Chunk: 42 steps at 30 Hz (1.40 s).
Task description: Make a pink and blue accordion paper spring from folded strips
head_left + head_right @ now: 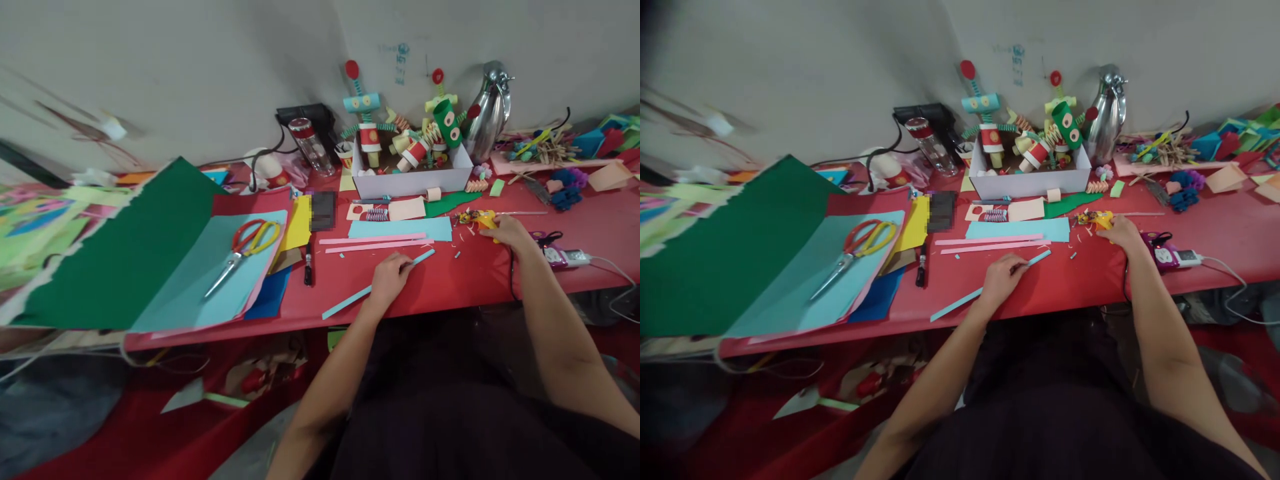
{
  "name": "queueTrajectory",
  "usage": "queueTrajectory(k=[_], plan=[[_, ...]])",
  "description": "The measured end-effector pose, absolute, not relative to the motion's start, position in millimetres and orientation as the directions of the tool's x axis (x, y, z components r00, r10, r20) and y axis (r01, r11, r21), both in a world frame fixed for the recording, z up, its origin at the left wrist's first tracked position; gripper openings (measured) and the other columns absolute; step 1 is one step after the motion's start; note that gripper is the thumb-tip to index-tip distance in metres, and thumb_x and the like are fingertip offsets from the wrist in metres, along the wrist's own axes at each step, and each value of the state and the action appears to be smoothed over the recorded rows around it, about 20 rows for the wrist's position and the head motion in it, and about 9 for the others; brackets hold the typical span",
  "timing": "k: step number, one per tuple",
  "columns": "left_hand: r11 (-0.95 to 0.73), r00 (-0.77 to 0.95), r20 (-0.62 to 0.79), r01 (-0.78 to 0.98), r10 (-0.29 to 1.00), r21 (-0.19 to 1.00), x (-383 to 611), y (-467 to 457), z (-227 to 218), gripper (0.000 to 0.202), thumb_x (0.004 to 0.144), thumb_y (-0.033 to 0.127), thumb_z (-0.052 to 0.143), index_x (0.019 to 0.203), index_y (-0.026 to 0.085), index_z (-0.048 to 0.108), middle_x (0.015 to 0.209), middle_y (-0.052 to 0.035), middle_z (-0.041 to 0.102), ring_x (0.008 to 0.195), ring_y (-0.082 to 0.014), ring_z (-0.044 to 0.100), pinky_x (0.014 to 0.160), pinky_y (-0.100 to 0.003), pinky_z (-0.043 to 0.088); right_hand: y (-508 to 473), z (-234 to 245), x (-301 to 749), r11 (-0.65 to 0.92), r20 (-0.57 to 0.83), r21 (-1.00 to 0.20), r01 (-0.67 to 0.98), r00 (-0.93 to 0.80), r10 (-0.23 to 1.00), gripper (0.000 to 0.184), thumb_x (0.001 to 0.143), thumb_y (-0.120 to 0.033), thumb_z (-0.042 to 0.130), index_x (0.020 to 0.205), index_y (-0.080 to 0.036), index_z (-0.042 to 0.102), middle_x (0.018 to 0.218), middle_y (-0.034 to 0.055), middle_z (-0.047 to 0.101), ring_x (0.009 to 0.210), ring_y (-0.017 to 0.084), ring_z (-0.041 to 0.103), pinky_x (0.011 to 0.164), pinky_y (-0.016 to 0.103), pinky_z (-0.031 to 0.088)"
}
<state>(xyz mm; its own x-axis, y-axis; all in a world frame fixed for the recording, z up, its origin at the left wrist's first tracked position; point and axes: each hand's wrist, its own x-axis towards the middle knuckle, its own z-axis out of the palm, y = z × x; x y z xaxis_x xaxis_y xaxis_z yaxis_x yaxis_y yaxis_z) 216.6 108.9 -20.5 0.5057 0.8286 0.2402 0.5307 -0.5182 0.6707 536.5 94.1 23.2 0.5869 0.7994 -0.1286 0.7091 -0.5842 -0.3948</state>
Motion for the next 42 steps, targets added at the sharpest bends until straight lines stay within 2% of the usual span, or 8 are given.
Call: queueTrajectory(k=[3, 6, 10, 14, 22, 26, 30, 42], plan=[[-0.515, 0.494, 0.266, 0.480, 0.828, 0.710, 215.9, 110.2, -21.5, 0.008, 0.082, 0.016, 0.062, 0.083, 0.019, 0.069, 0.079, -0.0021, 0.066, 0.071, -0.0127, 0.061, 0.066, -0.025, 0.049, 90.5, 22.2, 536.7, -0.576, -0.205, -0.537, 0.615, 0.568, 0.797, 0.014, 0.064, -0.025, 0.069, 0.073, -0.018, 0.060, 0.057, -0.0011, 0.054, 0.057, 0.017, 0.055, 0.054, 0.028, 0.039], [-0.522, 0.489, 0.285, 0.463, 0.824, 0.716, 213.4, 110.1, -20.9, 0.010, 0.083, 0.016, 0.061, 0.083, 0.019, 0.070, 0.077, -0.0018, 0.065, 0.067, -0.0116, 0.059, 0.063, -0.024, 0.048, 94.2, 26.0, 527.1, -0.500, -0.246, -0.771, 0.395, 0.539, 0.806, 0.008, 0.065, -0.016, 0.062, 0.072, -0.019, 0.058, 0.056, -0.0022, 0.053, 0.053, 0.013, 0.052, 0.049, 0.026, 0.038], [-0.530, 0.488, 0.291, 0.475, 0.823, 0.702, 211.8, 108.9, -19.6, 0.010, 0.082, 0.016, 0.060, 0.083, 0.019, 0.069, 0.074, -0.0010, 0.064, 0.064, -0.0109, 0.057, 0.061, -0.024, 0.047, 95.2, 39.6, 503.1, -0.131, -0.021, -0.967, 0.219, 0.441, 0.897, 0.027, 0.065, -0.017, 0.064, 0.090, -0.021, 0.056, 0.084, 0.0022, 0.066, 0.076, 0.017, 0.064, 0.062, 0.028, 0.050], [-0.535, 0.481, 0.307, 0.466, 0.822, 0.704, 212.0, 108.9, -21.5, 0.011, 0.083, 0.016, 0.058, 0.083, 0.020, 0.069, 0.075, -0.0008, 0.064, 0.064, -0.0106, 0.057, 0.061, -0.023, 0.047, 72.2, 50.6, 477.9, 0.036, 0.145, -0.959, 0.279, 0.381, 0.913, 0.041, 0.073, -0.032, 0.067, 0.110, -0.024, 0.051, 0.100, 0.0052, 0.067, 0.081, 0.019, 0.067, 0.069, 0.034, 0.054], [-0.525, 0.488, 0.286, 0.473, 0.824, 0.707, 212.6, 109.9, -21.5, 0.012, 0.084, 0.016, 0.057, 0.082, 0.019, 0.068, 0.077, -0.0016, 0.064, 0.068, -0.0118, 0.058, 0.065, -0.025, 0.047, 5.9, 31.3, 438.3, -0.104, 0.034, -0.902, 0.419, 0.309, 0.951, 0.041, 0.068, -0.049, 0.069, 0.092, -0.020, 0.052, 0.071, 0.0018, 0.064, 0.056, 0.018, 0.060, 0.058, 0.035, 0.052], [-0.524, 0.490, 0.286, 0.463, 0.823, 0.715, 213.0, 110.0, -21.6, 0.013, 0.085, 0.016, 0.057, 0.082, 0.020, 0.068, 0.075, -0.0012, 0.063, 0.068, -0.0115, 0.058, 0.064, -0.024, 0.046, -6.8, 18.4, 424.3, -0.117, 0.008, -0.887, 0.447, 0.268, 0.963, 0.036, 0.081, -0.057, 0.053, 0.085, -0.021, 0.052, 0.057, -0.0018, 0.057, 0.050, 0.016, 0.055, 0.054, 0.031, 0.047], [-0.523, 0.489, 0.285, 0.463, 0.824, 0.716, 213.1, 110.7, -23.4, 0.013, 0.085, 0.017, 0.056, 0.082, 0.020, 0.068, 0.075, -0.0013, 0.063, 0.068, -0.0116, 0.058, 0.064, -0.024, 0.046, -10.5, 13.6, 415.7, -0.107, 0.007, -0.849, 0.518, 0.214, 0.977, 0.037, 0.092, -0.056, 0.036, 0.085, -0.022, 0.050, 0.053, -0.0034, 0.053, 0.050, 0.015, 0.055, 0.057, 0.029, 0.045], [-0.539, 0.511, 0.282, 0.470, 0.812, 0.699, 212.9, 111.5, -22.4, 0.013, 0.085, 0.014, 0.056, 0.083, 0.019, 0.067, 0.078, -0.0018, 0.065, 0.072, -0.0130, 0.059, 0.067, -0.025, 0.047, -2.5, 13.8, 400.3, -0.140, -0.022, -0.685, 0.715, 0.172, 0.985, 0.033, 0.091, -0.048, 0.037, 0.103, -0.020, 0.051, 0.062, 0.0043, 0.064, 0.054, 0.025, 0.062, 0.052, 0.031, 0.042]])
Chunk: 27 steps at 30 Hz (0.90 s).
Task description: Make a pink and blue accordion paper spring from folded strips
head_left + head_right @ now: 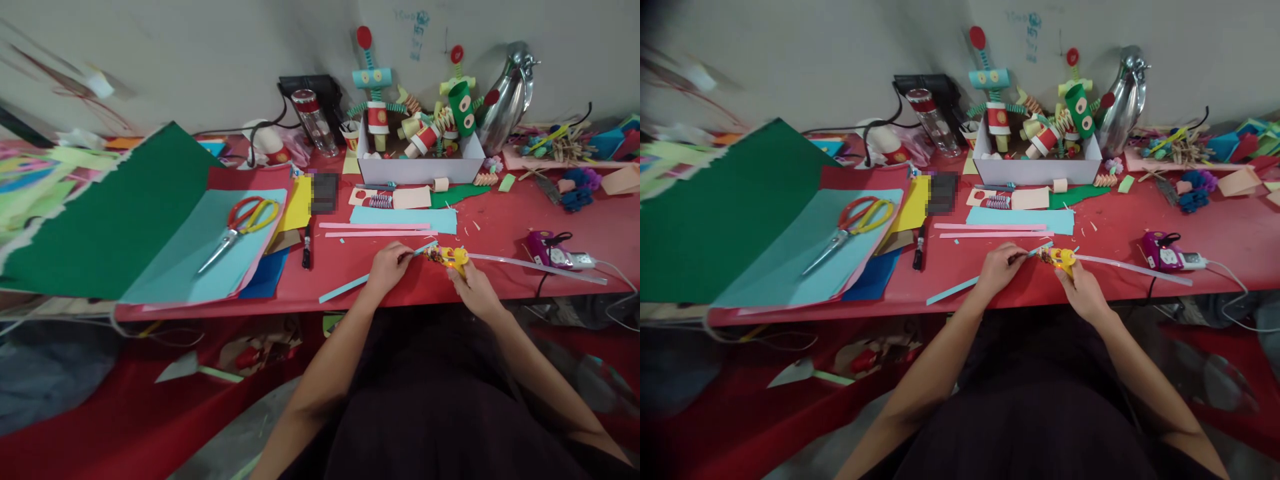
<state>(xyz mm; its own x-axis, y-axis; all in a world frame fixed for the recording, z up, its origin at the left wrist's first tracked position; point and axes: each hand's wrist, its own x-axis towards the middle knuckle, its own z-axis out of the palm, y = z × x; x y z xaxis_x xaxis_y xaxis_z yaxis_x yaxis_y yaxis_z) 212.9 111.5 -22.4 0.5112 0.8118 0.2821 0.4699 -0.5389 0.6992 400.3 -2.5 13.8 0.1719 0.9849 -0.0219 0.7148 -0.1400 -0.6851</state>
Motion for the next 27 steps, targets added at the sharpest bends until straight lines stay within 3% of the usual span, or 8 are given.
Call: queueTrajectory(k=[11, 19, 23, 27], plan=[[-0.547, 0.507, 0.295, 0.473, 0.810, 0.690, 213.4, 110.6, -20.4, 0.008, 0.083, 0.015, 0.059, 0.082, 0.018, 0.066, 0.075, -0.0006, 0.063, 0.069, -0.0110, 0.058, 0.064, -0.022, 0.045, -0.5, 7.2, 408.0, -0.248, 0.031, -0.429, 0.869, 0.289, 0.957, 0.037, 0.094, -0.043, 0.039, 0.112, -0.014, 0.054, 0.089, 0.0147, 0.072, 0.076, 0.030, 0.068, 0.057, 0.030, 0.040], [-0.543, 0.502, 0.293, 0.477, 0.814, 0.691, 212.8, 110.4, -20.6, 0.008, 0.082, 0.013, 0.060, 0.083, 0.018, 0.066, 0.075, 0.0003, 0.062, 0.066, -0.0100, 0.056, 0.063, -0.022, 0.046, -0.6, 6.4, 408.8, -0.245, 0.077, -0.376, 0.894, 0.293, 0.953, 0.034, 0.094, -0.041, 0.039, 0.109, -0.015, 0.054, 0.089, 0.0144, 0.072, 0.076, 0.029, 0.068, 0.058, 0.030, 0.041], [-0.538, 0.499, 0.288, 0.480, 0.817, 0.693, 212.9, 110.7, -22.0, 0.008, 0.082, 0.014, 0.061, 0.084, 0.017, 0.067, 0.075, -0.0002, 0.062, 0.066, -0.0102, 0.056, 0.063, -0.022, 0.046, 0.8, 13.1, 416.2, -0.273, 0.086, -0.440, 0.856, 0.342, 0.936, 0.035, 0.091, -0.044, 0.043, 0.106, -0.015, 0.056, 0.086, 0.0142, 0.072, 0.074, 0.028, 0.067, 0.060, 0.031, 0.043], [-0.552, 0.503, 0.303, 0.477, 0.809, 0.684, 212.5, 110.9, -24.2, 0.010, 0.084, 0.017, 0.060, 0.087, 0.018, 0.069, 0.077, -0.0009, 0.063, 0.068, -0.0107, 0.057, 0.065, -0.023, 0.047, 20.9, 22.8, 439.8, -0.308, 0.005, -0.709, 0.634, 0.442, 0.897, 0.034, 0.088, -0.053, 0.046, 0.083, -0.021, 0.055, 0.060, 0.0033, 0.065, 0.057, 0.021, 0.064, 0.058, 0.029, 0.046]])
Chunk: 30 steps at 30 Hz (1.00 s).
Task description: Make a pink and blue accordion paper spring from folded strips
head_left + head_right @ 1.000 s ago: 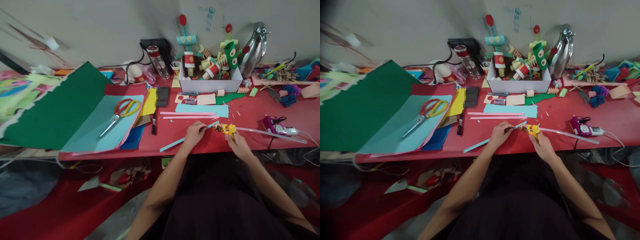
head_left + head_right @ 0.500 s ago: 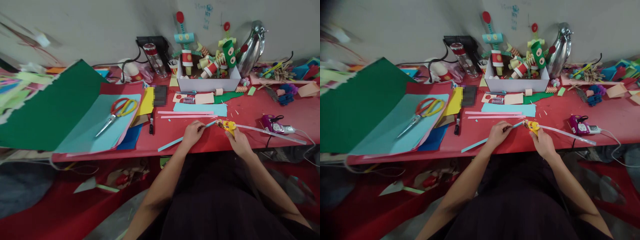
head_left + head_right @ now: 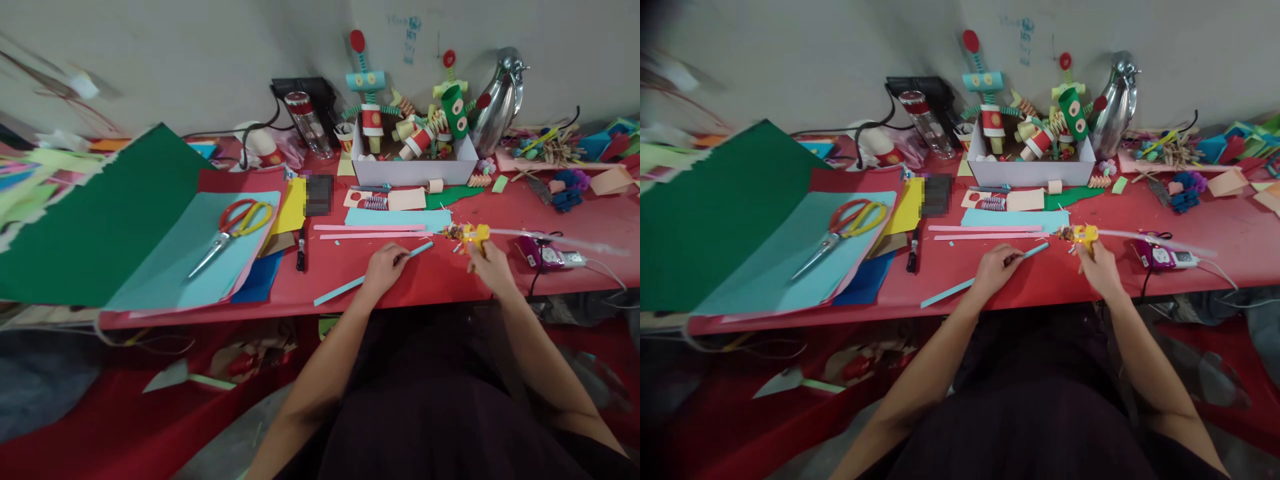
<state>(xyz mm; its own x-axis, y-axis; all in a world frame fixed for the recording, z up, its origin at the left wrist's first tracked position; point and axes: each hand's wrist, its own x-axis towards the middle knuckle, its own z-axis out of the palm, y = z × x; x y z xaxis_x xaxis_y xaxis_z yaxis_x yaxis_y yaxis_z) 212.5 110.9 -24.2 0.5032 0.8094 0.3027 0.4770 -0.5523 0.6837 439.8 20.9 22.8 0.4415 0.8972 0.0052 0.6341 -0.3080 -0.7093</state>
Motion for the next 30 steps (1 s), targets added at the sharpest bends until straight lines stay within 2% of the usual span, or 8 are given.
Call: queueTrajectory(k=[3, 6, 11, 14, 17, 19, 25, 30], plan=[[-0.589, 0.533, 0.317, 0.477, 0.784, 0.652, 212.0, 110.3, -26.0, 0.016, 0.087, 0.017, 0.057, 0.093, 0.020, 0.071, 0.078, -0.0011, 0.062, 0.070, -0.0110, 0.058, 0.067, -0.023, 0.048, 47.1, 21.0, 466.2, -0.327, -0.070, -0.860, 0.391, 0.546, 0.835, 0.037, 0.086, -0.056, 0.048, 0.075, -0.021, 0.050, 0.065, 0.0026, 0.065, 0.045, 0.015, 0.058, 0.049, 0.026, 0.044], [-0.618, 0.565, 0.311, 0.503, 0.764, 0.604, 211.7, 108.7, -26.9, 0.023, 0.089, 0.016, 0.053, 0.100, 0.022, 0.072, 0.079, -0.0012, 0.059, 0.072, -0.0113, 0.058, 0.069, -0.023, 0.048, 68.7, 13.5, 492.4, -0.376, -0.114, -0.862, 0.339, 0.593, 0.797, 0.036, 0.088, -0.053, 0.046, 0.078, -0.019, 0.052, 0.066, 0.0045, 0.064, 0.047, 0.015, 0.058, 0.051, 0.028, 0.047], [-0.656, 0.609, 0.281, 0.570, 0.742, 0.495, 212.4, 105.1, -25.3, 0.031, 0.090, 0.013, 0.047, 0.107, 0.023, 0.070, 0.085, -0.0030, 0.058, 0.078, -0.0132, 0.059, 0.072, -0.024, 0.049, 70.1, 9.7, 499.1, -0.442, 0.202, -0.534, 0.721, 0.616, 0.762, 0.028, 0.088, -0.039, 0.048, 0.093, -0.013, 0.059, 0.094, 0.0180, 0.065, 0.094, 0.031, 0.061, 0.084, 0.049, 0.046], [-0.666, 0.626, 0.260, 0.600, 0.736, 0.443, 213.1, 103.9, -24.0, 0.033, 0.090, 0.013, 0.045, 0.110, 0.023, 0.068, 0.088, -0.0039, 0.058, 0.082, -0.0146, 0.059, 0.072, -0.025, 0.049, 56.5, 10.8, 466.7, -0.316, 0.443, -0.299, 0.900, 0.424, 0.790, 0.028, 0.087, -0.025, 0.046, 0.107, -0.011, 0.059, 0.114, 0.0223, 0.059, 0.110, 0.035, 0.051, 0.093, 0.056, 0.038], [-0.667, 0.633, 0.242, 0.616, 0.736, 0.419, 213.6, 103.5, -22.8, 0.032, 0.091, 0.014, 0.043, 0.112, 0.023, 0.066, 0.089, -0.0045, 0.059, 0.083, -0.0155, 0.060, 0.073, -0.026, 0.049, 44.6, 7.5, 423.3, 0.166, 0.364, -0.237, 0.957, -0.071, 0.929, 0.032, 0.088, -0.014, 0.038, 0.106, -0.018, 0.064, 0.106, 0.0116, 0.065, 0.103, 0.026, 0.055, 0.095, 0.047, 0.040], [-0.668, 0.636, 0.234, 0.621, 0.735, 0.410, 213.7, 103.3, -21.7, 0.031, 0.092, 0.016, 0.042, 0.111, 0.023, 0.066, 0.089, -0.0047, 0.059, 0.084, -0.0159, 0.060, 0.074, -0.026, 0.049, 40.6, 3.8, 401.9, 0.309, 0.301, -0.217, 0.926, -0.237, 0.924, 0.036, 0.090, -0.014, 0.036, 0.113, -0.020, 0.063, 0.113, 0.0097, 0.065, 0.108, 0.025, 0.053, 0.094, 0.042, 0.041], [-0.654, 0.616, 0.261, 0.586, 0.743, 0.479, 213.6, 103.7, -20.1, 0.026, 0.093, 0.020, 0.042, 0.105, 0.022, 0.065, 0.092, -0.0046, 0.062, 0.086, -0.0157, 0.061, 0.076, -0.026, 0.050, 41.7, 0.0, 393.4, 0.102, 0.308, -0.160, 0.982, -0.048, 0.950, 0.033, 0.094, -0.019, 0.036, 0.109, -0.015, 0.065, 0.109, 0.0125, 0.068, 0.106, 0.027, 0.053, 0.092, 0.042, 0.039], [-0.645, 0.603, 0.274, 0.572, 0.749, 0.507, 214.0, 105.3, -21.5, 0.021, 0.092, 0.018, 0.046, 0.099, 0.020, 0.065, 0.094, -0.0048, 0.065, 0.085, -0.0163, 0.062, 0.074, -0.027, 0.050, 43.4, 1.4, 392.6, 0.175, 0.282, -0.132, 0.976, -0.133, 0.950, 0.038, 0.089, -0.010, 0.037, 0.120, -0.013, 0.060, 0.115, 0.0126, 0.067, 0.112, 0.027, 0.051, 0.097, 0.042, 0.033]])
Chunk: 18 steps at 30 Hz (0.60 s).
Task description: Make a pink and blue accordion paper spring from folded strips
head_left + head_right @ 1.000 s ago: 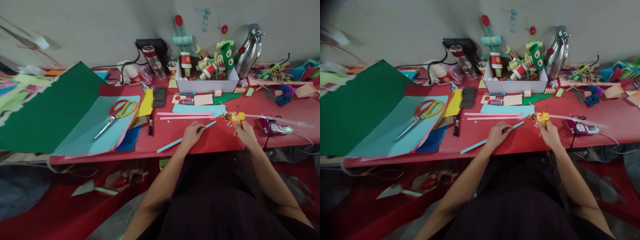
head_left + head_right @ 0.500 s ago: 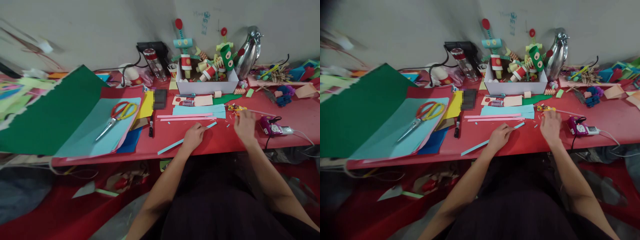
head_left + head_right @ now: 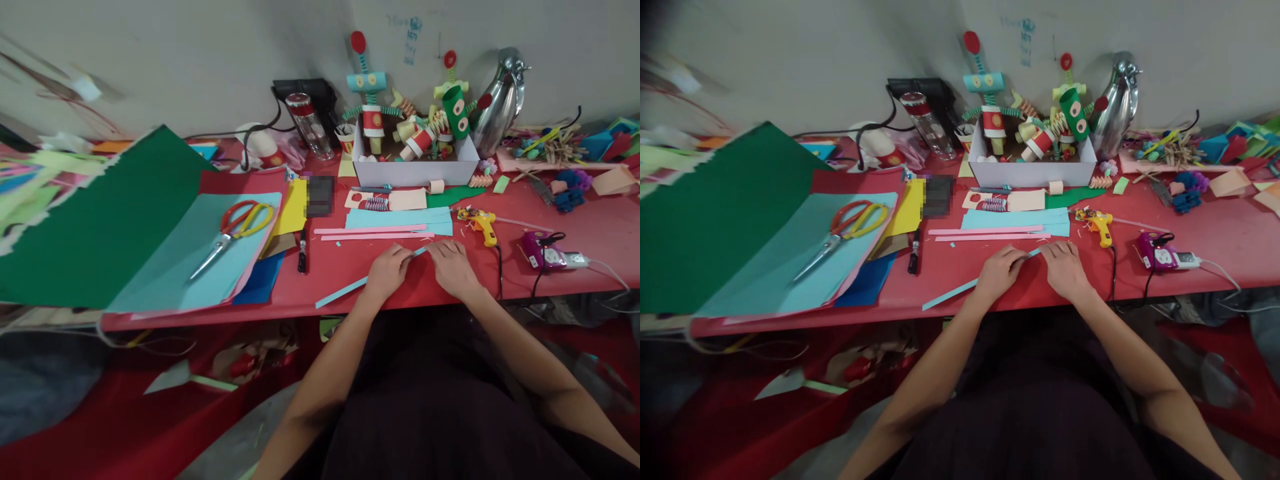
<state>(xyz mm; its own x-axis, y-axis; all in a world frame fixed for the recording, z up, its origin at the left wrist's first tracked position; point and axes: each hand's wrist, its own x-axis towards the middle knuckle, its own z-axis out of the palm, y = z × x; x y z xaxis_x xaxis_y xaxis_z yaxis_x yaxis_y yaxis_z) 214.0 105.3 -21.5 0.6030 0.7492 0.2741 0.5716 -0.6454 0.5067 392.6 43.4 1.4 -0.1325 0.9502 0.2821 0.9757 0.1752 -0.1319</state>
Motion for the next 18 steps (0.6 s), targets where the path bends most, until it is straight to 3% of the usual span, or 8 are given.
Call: queueTrajectory(k=[3, 6, 10, 15, 18], plan=[[-0.640, 0.594, 0.281, 0.567, 0.754, 0.519, 214.3, 105.6, -21.9, 0.019, 0.091, 0.017, 0.047, 0.097, 0.019, 0.065, 0.092, -0.0051, 0.065, 0.085, -0.0168, 0.062, 0.073, -0.027, 0.050, 44.8, 2.9, 390.4, 0.096, 0.301, -0.133, 0.986, -0.053, 0.952, 0.041, 0.087, -0.009, 0.037, 0.123, -0.012, 0.058, 0.114, 0.0142, 0.067, 0.112, 0.029, 0.049, 0.097, 0.045, 0.031], [-0.637, 0.588, 0.285, 0.566, 0.757, 0.524, 213.9, 105.3, -21.8, 0.017, 0.090, 0.016, 0.048, 0.095, 0.020, 0.064, 0.092, -0.0047, 0.065, 0.083, -0.0165, 0.062, 0.071, -0.027, 0.049, 46.2, 5.3, 389.5, 0.157, 0.256, -0.129, 0.979, -0.120, 0.959, 0.044, 0.085, -0.006, 0.038, 0.121, -0.015, 0.060, 0.115, 0.0134, 0.066, 0.112, 0.029, 0.049, 0.098, 0.045, 0.030], [-0.617, 0.576, 0.272, 0.568, 0.771, 0.544, 214.0, 105.4, -21.4, 0.016, 0.089, 0.015, 0.048, 0.091, 0.019, 0.063, 0.090, -0.0052, 0.064, 0.082, -0.0174, 0.061, 0.072, -0.029, 0.049, 47.4, 7.9, 388.3, 0.084, 0.262, -0.133, 0.988, -0.046, 0.964, 0.041, 0.084, -0.007, 0.040, 0.117, -0.015, 0.063, 0.111, 0.0143, 0.067, 0.110, 0.031, 0.049, 0.097, 0.049, 0.030], [-0.588, 0.592, 0.204, 0.583, 0.780, 0.561, 229.1, 109.3, -18.9, 0.022, 0.082, 0.005, 0.046, 0.090, 0.016, 0.063, 0.090, -0.0076, 0.064, 0.086, -0.0202, 0.061, 0.077, -0.032, 0.051, 50.7, 1.6, 390.6, 0.251, 0.275, -0.161, 0.954, -0.201, 0.940, 0.041, 0.082, -0.005, 0.041, 0.111, -0.015, 0.066, 0.118, 0.0120, 0.066, 0.116, 0.028, 0.049, 0.099, 0.044, 0.034], [-0.596, 0.612, 0.185, 0.580, 0.769, 0.555, 248.3, 113.4, -15.9, 0.026, 0.080, 0.002, 0.044, 0.092, 0.016, 0.063, 0.093, -0.0088, 0.063, 0.087, -0.0212, 0.061, 0.077, -0.034, 0.051, 52.2, -6.5, 395.6, 0.266, 0.265, -0.177, 0.948, -0.214, 0.940, 0.042, 0.080, -0.002, 0.039, 0.111, -0.011, 0.065, 0.116, 0.0146, 0.066, 0.110, 0.026, 0.054, 0.098, 0.042, 0.039]])
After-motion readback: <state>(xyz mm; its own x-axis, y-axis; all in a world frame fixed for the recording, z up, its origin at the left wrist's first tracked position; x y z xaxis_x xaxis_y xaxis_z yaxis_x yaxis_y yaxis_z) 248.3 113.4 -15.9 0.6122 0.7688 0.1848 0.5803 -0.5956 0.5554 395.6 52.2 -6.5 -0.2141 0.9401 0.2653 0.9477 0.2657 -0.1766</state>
